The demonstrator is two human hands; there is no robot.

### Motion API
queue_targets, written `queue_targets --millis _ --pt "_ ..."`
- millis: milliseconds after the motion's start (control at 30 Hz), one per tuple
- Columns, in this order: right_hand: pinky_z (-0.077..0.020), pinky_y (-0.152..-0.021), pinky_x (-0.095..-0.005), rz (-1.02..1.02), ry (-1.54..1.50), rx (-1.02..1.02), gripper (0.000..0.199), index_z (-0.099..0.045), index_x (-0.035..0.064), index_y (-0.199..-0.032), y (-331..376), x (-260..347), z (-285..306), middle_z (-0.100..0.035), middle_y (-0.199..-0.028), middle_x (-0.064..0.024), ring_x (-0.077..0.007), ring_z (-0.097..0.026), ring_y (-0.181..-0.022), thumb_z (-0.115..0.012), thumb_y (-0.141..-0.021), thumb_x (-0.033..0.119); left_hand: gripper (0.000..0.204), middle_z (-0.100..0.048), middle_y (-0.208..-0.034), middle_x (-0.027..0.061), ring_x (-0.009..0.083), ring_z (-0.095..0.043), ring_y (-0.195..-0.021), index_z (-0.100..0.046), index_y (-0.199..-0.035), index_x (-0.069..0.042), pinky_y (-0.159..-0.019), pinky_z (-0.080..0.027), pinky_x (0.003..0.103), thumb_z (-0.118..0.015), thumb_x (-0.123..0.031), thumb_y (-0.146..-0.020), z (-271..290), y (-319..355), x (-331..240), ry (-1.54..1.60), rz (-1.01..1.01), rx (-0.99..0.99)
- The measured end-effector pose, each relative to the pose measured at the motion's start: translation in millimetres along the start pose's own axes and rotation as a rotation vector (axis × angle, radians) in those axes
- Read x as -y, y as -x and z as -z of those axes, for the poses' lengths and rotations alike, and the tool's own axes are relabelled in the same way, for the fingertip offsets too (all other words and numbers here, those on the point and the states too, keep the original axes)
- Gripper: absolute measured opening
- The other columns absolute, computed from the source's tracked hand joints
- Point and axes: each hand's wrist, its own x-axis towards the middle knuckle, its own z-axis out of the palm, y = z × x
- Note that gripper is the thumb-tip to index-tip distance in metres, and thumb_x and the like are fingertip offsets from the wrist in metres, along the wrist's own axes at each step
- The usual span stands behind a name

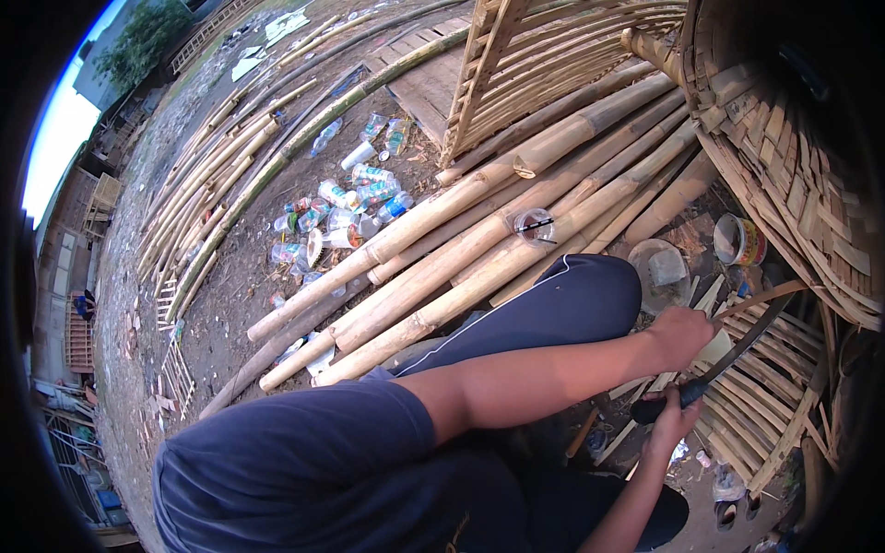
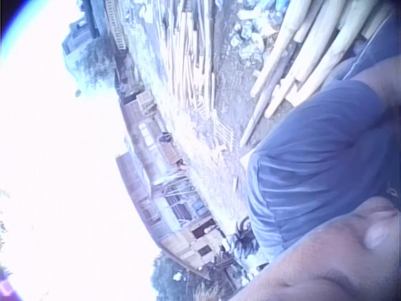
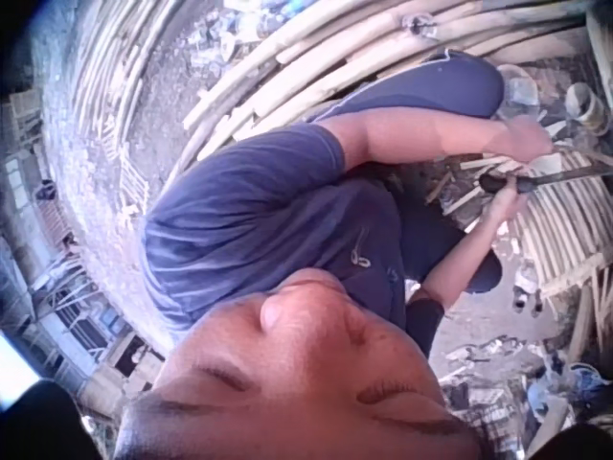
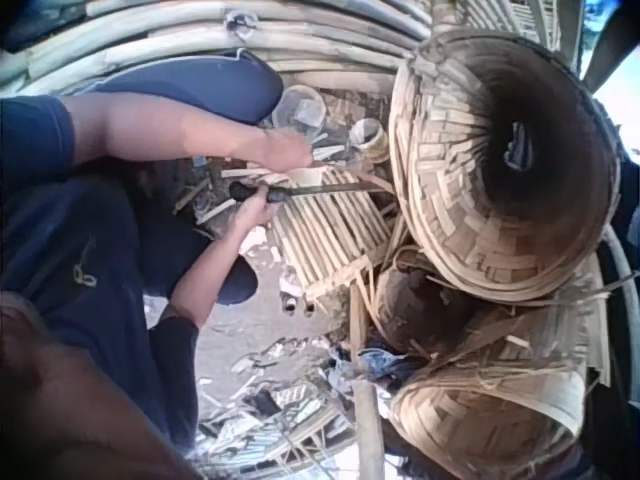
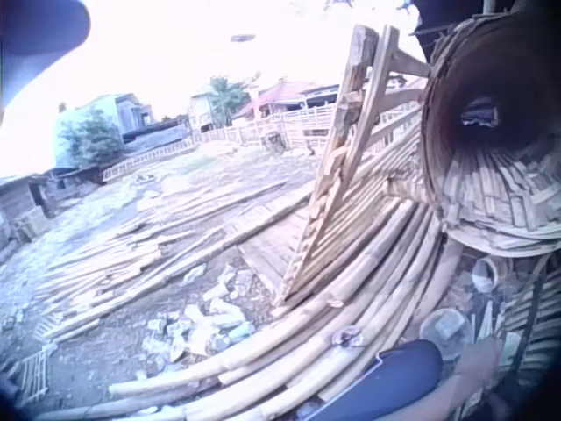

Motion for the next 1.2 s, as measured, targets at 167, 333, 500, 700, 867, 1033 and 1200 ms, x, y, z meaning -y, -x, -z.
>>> queue_targets --millis 167,333,500,700,867,1033,1200 --pt "-0.0470 -0.047 -0.0331 -0.115 -0.109 0.012 0.018 -0.047 0.0040 -0.096 8.0 20.0 -2.3 -0.049 -0.063 -0.0066 -0.0198 -0.051 -0.044 -0.055 -0.081 0.000 0.037 -0.062 -0.102 0.0235 0.0400 -0.062 -0.097 -0.058 -0.108 0.002 -0.082 -0.050 0.045 -0.070 -0.002 -0.073 3.7 6.8 6.2 0.217 -0.072 -0.111" --pt "-0.0402 -0.036 -0.0306 -0.146 -0.072 -0.046 0.021 -0.048 0.0056 -0.078 1.8 24.2 0.1 -0.043 -0.052 -0.0013 -0.0136 -0.044 -0.036 -0.063 -0.090 0.015 0.064 -0.054 -0.122 0.0307 0.0461 -0.056 -0.108 -0.034 -0.141 0.001 -0.092 -0.047 0.045 -0.059 0.001 -0.082 -4.2 -0.8 9.1 0.323 -0.234 -0.037" --pt "-0.0392 -0.035 -0.0301 -0.170 -0.094 -0.085 0.027 -0.051 0.0036 -0.073 5.2 28.4 18.3 -0.046 -0.048 -0.0018 -0.0130 -0.045 -0.033 -0.065 -0.091 0.019 0.046 -0.062 -0.108 0.0283 0.0415 -0.064 -0.093 -0.056 -0.126 0.001 -0.083 -0.051 0.042 -0.063 -0.006 -0.081 -20.7 -9.9 -0.6 0.255 -0.238 -0.130" --pt "-0.0391 -0.035 -0.0303 -0.149 -0.070 -0.019 0.028 -0.050 0.0037 -0.067 9.4 26.5 37.2 -0.047 -0.049 -0.0015 -0.0128 -0.046 -0.035 -0.063 -0.090 0.016 0.031 -0.067 -0.075 0.0196 0.0359 -0.067 -0.070 -0.069 -0.107 -0.003 -0.066 -0.053 0.039 -0.068 -0.018 -0.080 -27.8 -17.8 -17.0 0.088 -0.023 -0.174" --pt "-0.0394 -0.035 -0.0305 -0.164 -0.030 -0.044 0.026 -0.052 0.0017 -0.069 17.4 31.5 47.4 -0.050 -0.052 -0.0034 -0.0129 -0.048 -0.036 -0.063 -0.088 0.015 0.017 -0.065 -0.075 0.0236 0.0390 -0.065 -0.072 -0.071 -0.088 -0.002 -0.068 -0.053 0.043 -0.064 -0.016 -0.082 -28.2 -25.2 -24.0 0.099 -0.040 -0.100" --pt "-0.0407 -0.036 -0.0306 -0.163 -0.031 -0.057 0.025 -0.054 0.0003 -0.072 22.5 29.9 59.8 -0.050 -0.052 -0.0038 -0.0133 -0.049 -0.037 -0.065 -0.087 0.017 0.016 -0.062 -0.073 0.0272 0.0433 -0.064 -0.073 -0.067 -0.076 0.003 -0.071 -0.053 0.049 -0.058 -0.009 -0.082 -36.1 -32.2 -24.5 0.034 -0.126 -0.125" --pt "-0.0382 -0.035 -0.0285 -0.179 -0.039 -0.071 0.024 -0.053 0.0000 -0.074 35.0 32.3 65.9 -0.048 -0.051 -0.0020 -0.0111 -0.046 -0.036 -0.064 -0.089 0.015 0.018 -0.062 -0.072 0.0278 0.0445 -0.063 -0.071 -0.066 -0.073 0.003 -0.071 -0.053 0.050 -0.057 -0.009 -0.082 -47.2 -33.7 -31.8 0.014 -0.144 -0.146"
